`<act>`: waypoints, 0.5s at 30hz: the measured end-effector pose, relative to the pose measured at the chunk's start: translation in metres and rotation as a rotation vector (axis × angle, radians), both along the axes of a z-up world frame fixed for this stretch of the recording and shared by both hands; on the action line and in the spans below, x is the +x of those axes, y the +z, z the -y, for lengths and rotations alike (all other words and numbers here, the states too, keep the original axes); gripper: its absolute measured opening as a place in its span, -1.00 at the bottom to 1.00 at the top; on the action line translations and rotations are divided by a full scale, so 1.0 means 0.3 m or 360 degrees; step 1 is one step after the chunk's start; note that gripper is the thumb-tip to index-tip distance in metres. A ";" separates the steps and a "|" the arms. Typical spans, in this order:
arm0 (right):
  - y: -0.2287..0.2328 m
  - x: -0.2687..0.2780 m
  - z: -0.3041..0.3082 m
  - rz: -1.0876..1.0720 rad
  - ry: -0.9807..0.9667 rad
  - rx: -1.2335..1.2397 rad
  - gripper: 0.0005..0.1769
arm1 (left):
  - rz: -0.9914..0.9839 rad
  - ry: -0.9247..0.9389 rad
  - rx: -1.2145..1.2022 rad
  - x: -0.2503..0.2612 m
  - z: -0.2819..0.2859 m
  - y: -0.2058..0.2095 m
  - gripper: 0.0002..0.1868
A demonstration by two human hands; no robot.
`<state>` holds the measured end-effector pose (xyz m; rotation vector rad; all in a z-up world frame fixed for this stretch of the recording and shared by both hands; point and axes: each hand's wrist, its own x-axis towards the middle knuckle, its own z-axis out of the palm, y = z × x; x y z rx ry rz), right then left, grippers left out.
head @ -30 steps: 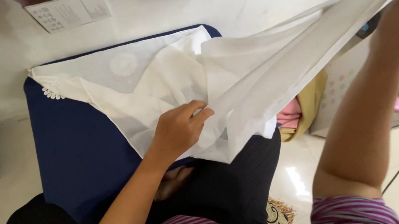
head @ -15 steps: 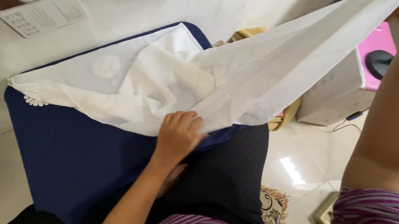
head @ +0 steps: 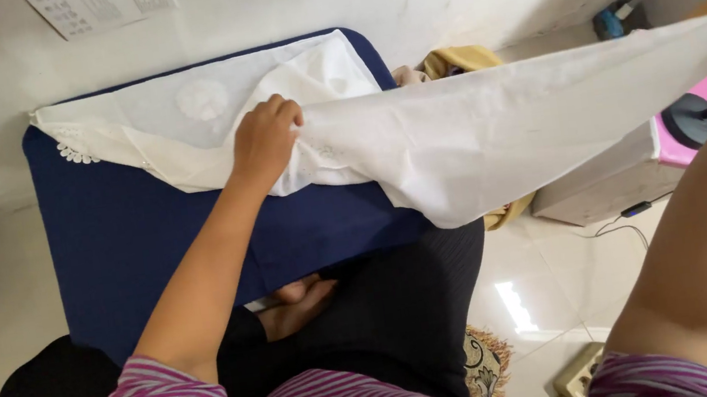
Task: Spreading out, lint rolling, and folding a white garment
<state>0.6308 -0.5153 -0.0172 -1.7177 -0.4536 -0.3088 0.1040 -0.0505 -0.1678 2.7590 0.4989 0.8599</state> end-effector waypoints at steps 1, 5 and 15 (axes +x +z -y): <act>-0.029 -0.031 -0.029 -0.0045 -0.0002 -0.0021 -0.77 | 0.0192 -0.0111 0.0186 0.025 -0.005 -0.028 -0.69; -0.023 -0.136 -0.004 0.0270 -0.0308 -0.0178 -0.66 | 0.0091 -0.0271 0.0246 -0.008 0.056 -0.012 -0.65; -0.096 -0.142 -0.031 0.0403 -0.0468 -0.0379 -0.65 | 0.0095 -0.0222 0.0671 -0.098 0.166 -0.009 -0.70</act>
